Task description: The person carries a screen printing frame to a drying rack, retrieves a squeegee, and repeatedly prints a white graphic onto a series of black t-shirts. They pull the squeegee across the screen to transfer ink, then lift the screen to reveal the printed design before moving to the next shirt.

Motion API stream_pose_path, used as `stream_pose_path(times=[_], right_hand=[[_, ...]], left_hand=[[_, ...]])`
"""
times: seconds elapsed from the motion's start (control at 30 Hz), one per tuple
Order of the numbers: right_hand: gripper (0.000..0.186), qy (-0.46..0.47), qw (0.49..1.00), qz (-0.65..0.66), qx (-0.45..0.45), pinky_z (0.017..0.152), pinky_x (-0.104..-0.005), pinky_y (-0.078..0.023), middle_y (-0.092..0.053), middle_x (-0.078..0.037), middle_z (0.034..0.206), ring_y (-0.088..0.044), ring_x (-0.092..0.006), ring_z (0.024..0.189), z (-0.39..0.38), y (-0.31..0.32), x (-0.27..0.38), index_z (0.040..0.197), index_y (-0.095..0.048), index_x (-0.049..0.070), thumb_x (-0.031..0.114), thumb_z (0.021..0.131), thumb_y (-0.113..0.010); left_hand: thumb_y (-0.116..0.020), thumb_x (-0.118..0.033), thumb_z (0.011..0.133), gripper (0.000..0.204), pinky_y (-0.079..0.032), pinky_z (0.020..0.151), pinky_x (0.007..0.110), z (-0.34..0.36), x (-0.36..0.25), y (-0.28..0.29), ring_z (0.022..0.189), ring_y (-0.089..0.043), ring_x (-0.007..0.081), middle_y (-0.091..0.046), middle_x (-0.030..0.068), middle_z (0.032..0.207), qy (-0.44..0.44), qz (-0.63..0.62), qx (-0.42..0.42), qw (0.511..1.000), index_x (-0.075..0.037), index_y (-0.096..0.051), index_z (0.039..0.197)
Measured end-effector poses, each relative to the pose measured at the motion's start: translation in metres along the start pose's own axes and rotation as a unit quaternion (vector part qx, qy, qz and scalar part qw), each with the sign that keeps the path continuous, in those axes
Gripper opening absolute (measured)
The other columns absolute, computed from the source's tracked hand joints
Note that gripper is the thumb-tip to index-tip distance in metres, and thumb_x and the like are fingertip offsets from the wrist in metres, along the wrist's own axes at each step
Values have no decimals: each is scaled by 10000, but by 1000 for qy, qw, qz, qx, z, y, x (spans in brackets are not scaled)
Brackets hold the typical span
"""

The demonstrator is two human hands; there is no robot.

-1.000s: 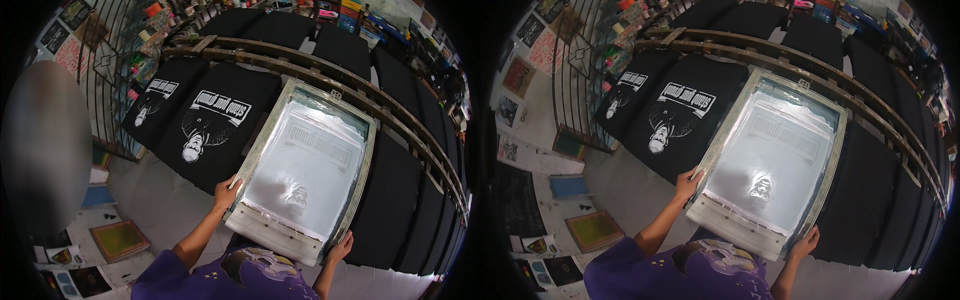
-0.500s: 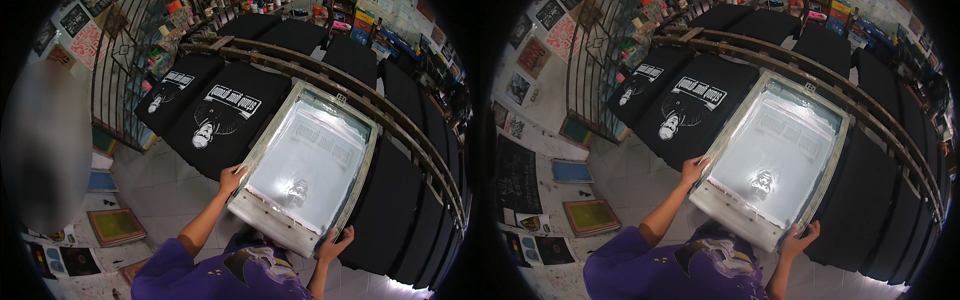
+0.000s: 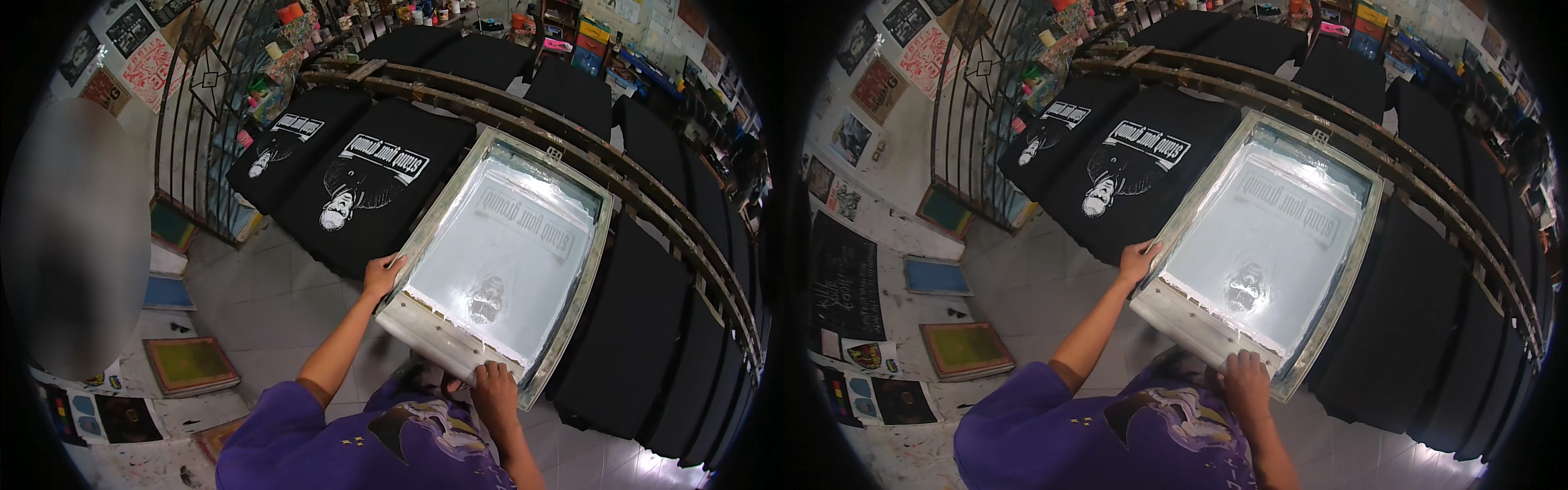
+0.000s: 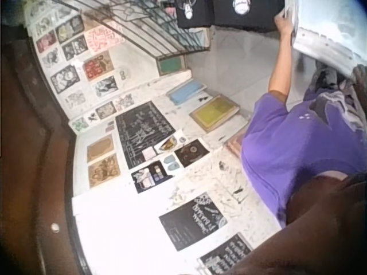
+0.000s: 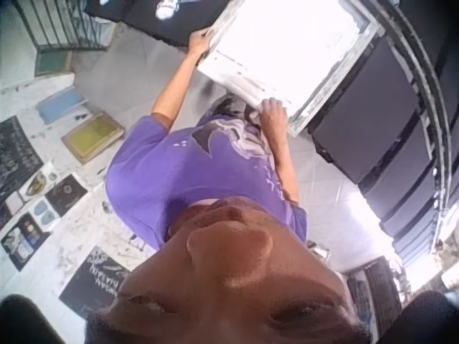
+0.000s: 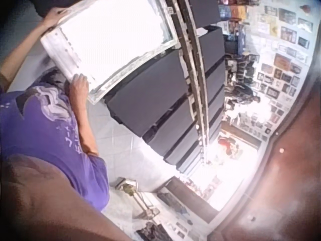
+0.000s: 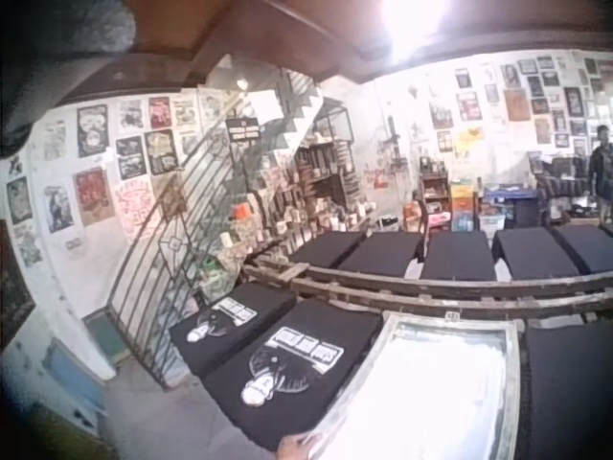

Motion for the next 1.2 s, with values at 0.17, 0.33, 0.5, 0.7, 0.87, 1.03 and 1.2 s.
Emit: stream_pose_path(times=[0.17,0.33,0.5,0.7,0.87,1.03,1.2], right_hand=[[413,-13,1000,-2,1,824,-441,-516,-630,-110,927,-636,-313,915,11,11,0,984,-600,60,253,698,-827],[398,-62,998,18,-10,830,-445,-516,-651,-126,908,-651,-325,898,30,39,-5,1031,-609,54,160,704,-809],[445,-126,990,12,-58,823,-459,-506,-648,-124,950,-639,-330,930,40,39,-22,1098,-602,66,133,715,-817],[313,-173,975,-81,-109,864,-439,-501,-667,-82,894,-662,-304,897,24,24,-49,934,-639,96,86,679,-819],[250,-170,972,-87,-134,952,-451,-475,-669,-69,852,-675,-270,869,22,34,-43,931,-658,99,38,696,-719],[296,-172,969,-85,-155,930,-424,-453,-662,-51,841,-669,-251,863,18,19,-48,912,-664,112,74,643,-784],[367,-179,973,-24,-142,896,-439,-447,-639,-41,801,-654,-269,809,35,41,-71,866,-643,118,107,559,-844]], left_hand=[[-659,-363,1022,449,-501,1002,310,6,5,14,1154,-703,208,-736,188,1251,96,-123,76,985,-29,-699,1319],[-676,-379,1004,478,-448,1094,368,-28,-76,45,1266,-633,262,-677,148,1374,-139,-82,130,978,-44,-679,1345],[-798,-321,862,544,-469,1064,404,-69,-139,47,1208,-626,276,-700,104,1258,-402,134,269,865,-88,-673,1337],[-792,-163,724,477,-552,807,419,-40,-112,20,984,-670,230,-707,26,967,-468,255,295,793,-108,-695,1188],[-783,-180,714,368,-581,769,388,-32,-124,14,967,-673,228,-700,6,1006,-451,309,363,754,-153,-742,1079],[-798,-118,657,385,-589,740,385,-32,-122,13,923,-656,225,-685,-8,974,-472,291,364,749,-136,-756,1039],[-827,-109,631,371,-599,711,394,-7,-147,1,898,-682,222,-702,-11,926,-462,291,361,756,-157,-772,995]])
Point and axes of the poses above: each hand's wrist, its own z-axis towards the middle knuckle, its own y-axis out of the back of the hand, x = y × z, the point moved 2 cm from there along z, towards the middle knuckle
